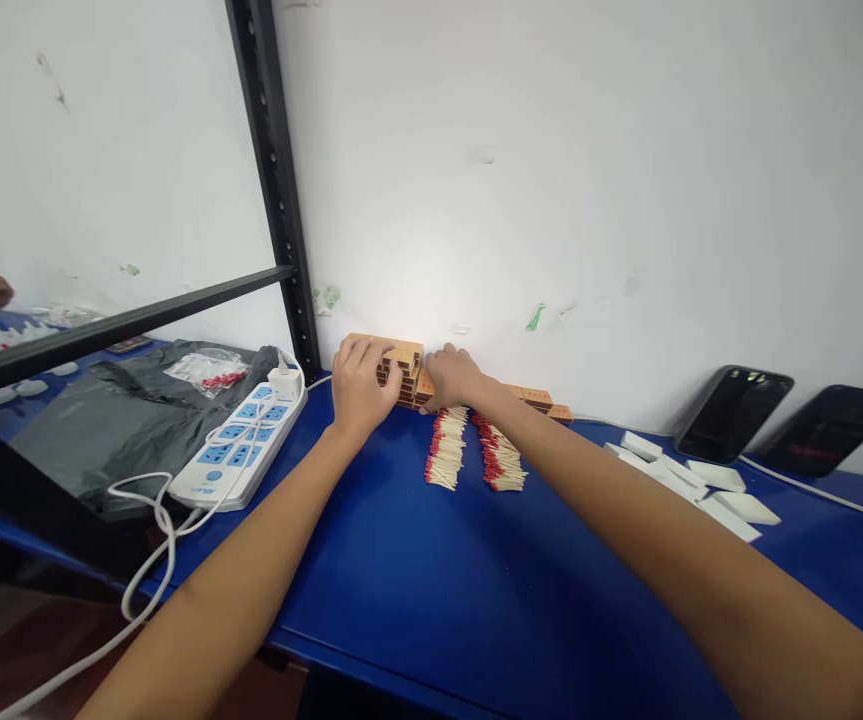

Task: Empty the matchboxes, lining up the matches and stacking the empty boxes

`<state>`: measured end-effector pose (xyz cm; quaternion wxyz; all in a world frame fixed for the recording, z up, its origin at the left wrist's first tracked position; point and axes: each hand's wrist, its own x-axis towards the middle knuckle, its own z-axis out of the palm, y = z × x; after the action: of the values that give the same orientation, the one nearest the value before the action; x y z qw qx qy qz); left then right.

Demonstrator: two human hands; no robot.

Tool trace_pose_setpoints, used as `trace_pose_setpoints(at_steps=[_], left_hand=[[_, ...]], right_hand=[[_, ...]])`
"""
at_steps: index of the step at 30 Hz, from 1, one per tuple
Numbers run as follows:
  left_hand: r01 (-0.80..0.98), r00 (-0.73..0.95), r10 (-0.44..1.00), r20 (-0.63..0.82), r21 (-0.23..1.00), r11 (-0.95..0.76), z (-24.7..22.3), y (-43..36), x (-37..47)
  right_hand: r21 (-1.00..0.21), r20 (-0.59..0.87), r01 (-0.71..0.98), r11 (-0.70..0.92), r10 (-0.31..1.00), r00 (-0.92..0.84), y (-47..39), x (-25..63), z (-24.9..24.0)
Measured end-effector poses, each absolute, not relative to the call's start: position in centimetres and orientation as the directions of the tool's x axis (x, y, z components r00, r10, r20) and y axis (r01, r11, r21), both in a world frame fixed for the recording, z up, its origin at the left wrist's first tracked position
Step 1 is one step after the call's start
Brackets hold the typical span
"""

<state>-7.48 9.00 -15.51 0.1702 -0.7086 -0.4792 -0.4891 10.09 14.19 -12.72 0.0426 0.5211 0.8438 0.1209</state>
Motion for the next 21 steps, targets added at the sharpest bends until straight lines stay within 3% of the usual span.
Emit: trace_pose_setpoints(at_steps=[7, 16, 21], left_hand=[[0.846, 0.077, 0.525, 0.848, 0.223, -0.484, -15.4, 9.1, -7.6], [0.85, 0.215, 0.667, 0.713, 0.199, -0.487, -16.4, 10.2, -8.3], [0.824, 0.318, 0.648, 0.692, 0.137, -0.55, -16.9, 10.7, -8.5]], right_hand=[[0.267, 0.019, 0.864, 0.427, 0.894, -0.448, 14.3, 9.6, -13.0], [0.279, 0.035, 0.853, 0.442, 0.883, -0.469, 14.1, 9.4, -12.6], [0.288, 0.045, 0.852, 0.437, 0.882, -0.468, 14.2, 9.8, -11.5]])
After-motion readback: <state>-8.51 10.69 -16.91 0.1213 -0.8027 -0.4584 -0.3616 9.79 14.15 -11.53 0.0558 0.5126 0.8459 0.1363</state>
